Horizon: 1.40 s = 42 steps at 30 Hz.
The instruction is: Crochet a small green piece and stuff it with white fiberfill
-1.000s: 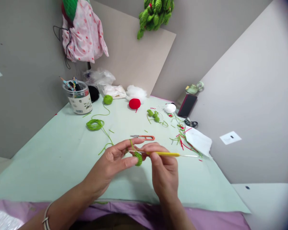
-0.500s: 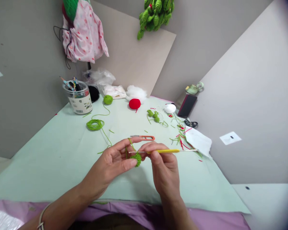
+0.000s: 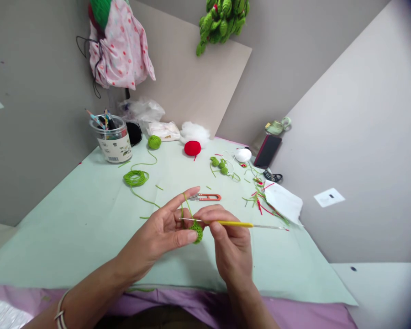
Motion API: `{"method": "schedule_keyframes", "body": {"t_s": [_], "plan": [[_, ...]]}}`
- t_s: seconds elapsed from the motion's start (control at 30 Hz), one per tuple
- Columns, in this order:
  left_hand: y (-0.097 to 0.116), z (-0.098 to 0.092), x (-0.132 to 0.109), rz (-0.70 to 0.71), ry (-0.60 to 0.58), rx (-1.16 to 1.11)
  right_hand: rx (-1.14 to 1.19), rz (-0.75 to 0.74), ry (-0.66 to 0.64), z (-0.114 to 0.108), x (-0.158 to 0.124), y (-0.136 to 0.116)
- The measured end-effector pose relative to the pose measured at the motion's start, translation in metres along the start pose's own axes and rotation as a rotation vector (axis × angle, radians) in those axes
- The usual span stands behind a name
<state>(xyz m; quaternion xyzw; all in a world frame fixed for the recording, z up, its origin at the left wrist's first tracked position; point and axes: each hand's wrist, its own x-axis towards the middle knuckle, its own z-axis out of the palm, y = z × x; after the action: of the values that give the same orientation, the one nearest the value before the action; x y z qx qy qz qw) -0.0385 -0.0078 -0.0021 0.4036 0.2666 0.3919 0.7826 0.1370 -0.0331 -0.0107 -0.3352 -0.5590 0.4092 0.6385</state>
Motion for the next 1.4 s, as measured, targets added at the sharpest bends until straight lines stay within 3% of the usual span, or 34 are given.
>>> {"method": "schedule_keyframes", "body": {"t_s": [0.33, 0.5, 0.6, 0.8, 0.9, 0.97, 1.03, 1.13, 1.23, 1.3, 1.4], "plan": [[0.000, 0.003, 0.000, 0.108, 0.119, 0.023, 0.246, 0.110, 0.071, 0.002, 0.006, -0.005], [0.000, 0.002, -0.004, 0.110, 0.137, 0.078, 0.209, 0.106, 0.049, 0.000, 0.004, -0.010], [0.001, 0.002, -0.007, 0.155, 0.168, 0.154, 0.075, 0.052, 0.036, -0.001, 0.000, -0.013], [-0.002, 0.007, -0.009, 0.273, 0.284, 0.315, -0.309, -0.250, -0.036, -0.002, -0.009, -0.016], [-0.004, 0.011, -0.009, 0.311, 0.331, 0.288, -0.558, -0.362, -0.080, -0.005, -0.013, -0.008], [-0.005, 0.013, -0.007, 0.264, 0.323, 0.171, -0.726, -0.439, -0.103, -0.007, -0.017, -0.001], [-0.003, 0.012, -0.004, 0.125, 0.246, -0.001, -0.796, -0.493, -0.108, -0.007, -0.020, 0.003], [0.002, 0.009, 0.001, -0.025, 0.159, -0.202, -0.620, -0.425, -0.003, -0.003, -0.020, 0.002], [0.008, 0.005, 0.002, 0.020, 0.187, -0.222, -0.270, -0.228, 0.119, 0.001, -0.014, -0.007], [0.009, 0.006, -0.001, 0.040, 0.175, -0.175, -0.099, -0.135, 0.133, 0.003, -0.008, -0.011], [0.009, 0.011, -0.005, 0.037, 0.135, -0.117, -0.021, -0.060, 0.091, 0.005, -0.001, -0.011]]}}
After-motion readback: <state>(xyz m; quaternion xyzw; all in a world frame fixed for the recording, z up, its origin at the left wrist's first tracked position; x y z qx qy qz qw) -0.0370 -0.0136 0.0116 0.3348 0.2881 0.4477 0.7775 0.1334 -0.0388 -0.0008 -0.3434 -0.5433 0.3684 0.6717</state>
